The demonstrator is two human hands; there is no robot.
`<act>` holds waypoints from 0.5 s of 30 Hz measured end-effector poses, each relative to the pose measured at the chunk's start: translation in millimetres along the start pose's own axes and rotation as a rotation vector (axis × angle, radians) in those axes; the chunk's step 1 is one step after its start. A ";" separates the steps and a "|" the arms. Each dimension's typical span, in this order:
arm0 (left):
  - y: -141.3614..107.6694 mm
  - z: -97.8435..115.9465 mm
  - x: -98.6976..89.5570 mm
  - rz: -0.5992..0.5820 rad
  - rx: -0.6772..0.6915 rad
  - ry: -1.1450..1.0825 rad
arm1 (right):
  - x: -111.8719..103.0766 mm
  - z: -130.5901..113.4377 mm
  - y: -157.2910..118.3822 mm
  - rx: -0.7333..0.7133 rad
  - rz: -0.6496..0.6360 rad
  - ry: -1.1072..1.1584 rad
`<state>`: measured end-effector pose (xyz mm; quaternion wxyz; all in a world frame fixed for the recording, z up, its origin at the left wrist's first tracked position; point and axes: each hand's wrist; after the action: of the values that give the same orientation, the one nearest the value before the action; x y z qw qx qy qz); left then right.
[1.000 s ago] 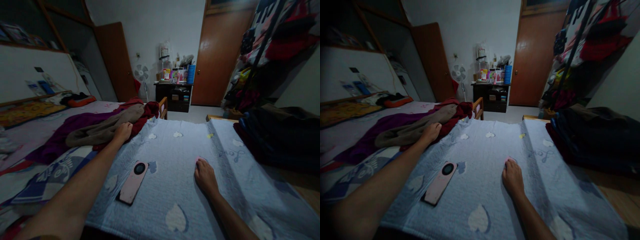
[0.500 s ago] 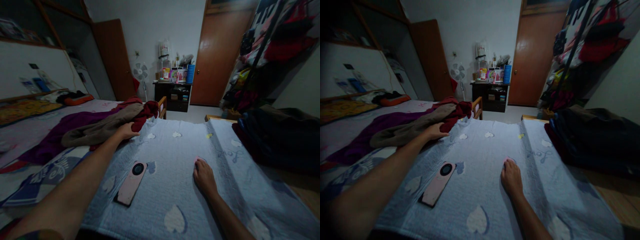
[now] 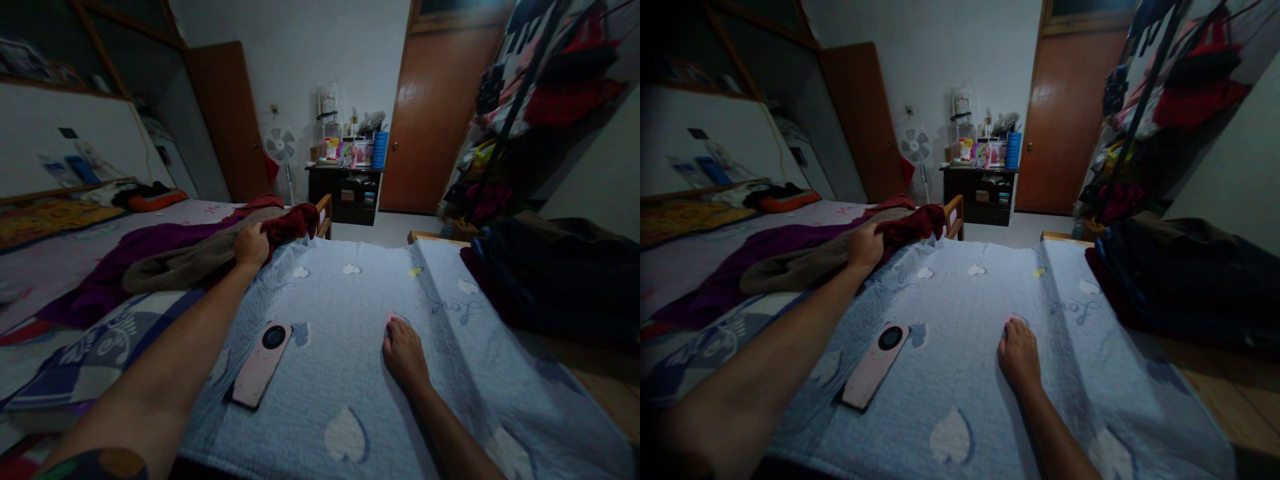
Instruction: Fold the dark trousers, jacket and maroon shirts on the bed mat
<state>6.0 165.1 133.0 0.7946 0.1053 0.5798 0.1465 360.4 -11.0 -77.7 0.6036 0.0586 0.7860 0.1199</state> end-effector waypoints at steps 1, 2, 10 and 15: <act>-0.8 6.5 -2.2 0.018 0.020 -0.017 | 0.3 0.3 0.1 -0.005 0.007 0.000; -2.6 14.1 -3.2 0.035 0.042 -0.034 | 0.8 0.7 0.2 -0.010 0.012 0.001; -54.7 94.4 36.5 -0.029 0.256 -0.182 | 1.2 0.9 0.2 0.000 -0.004 0.005; -89.8 102.6 78.8 -0.165 0.227 -0.237 | -0.1 0.2 0.2 -0.002 -0.007 0.009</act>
<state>136.0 109.3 63.8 0.8497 0.1630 0.5015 0.0009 360.6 -10.9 -77.6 0.6004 0.0547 0.7889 0.1189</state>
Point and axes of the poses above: each hand's wrist, its own y-axis towards the middle knuckle, its own x-axis out of the palm, z = x × y, and after that the axes turned 13 degrees about -z, right-handed
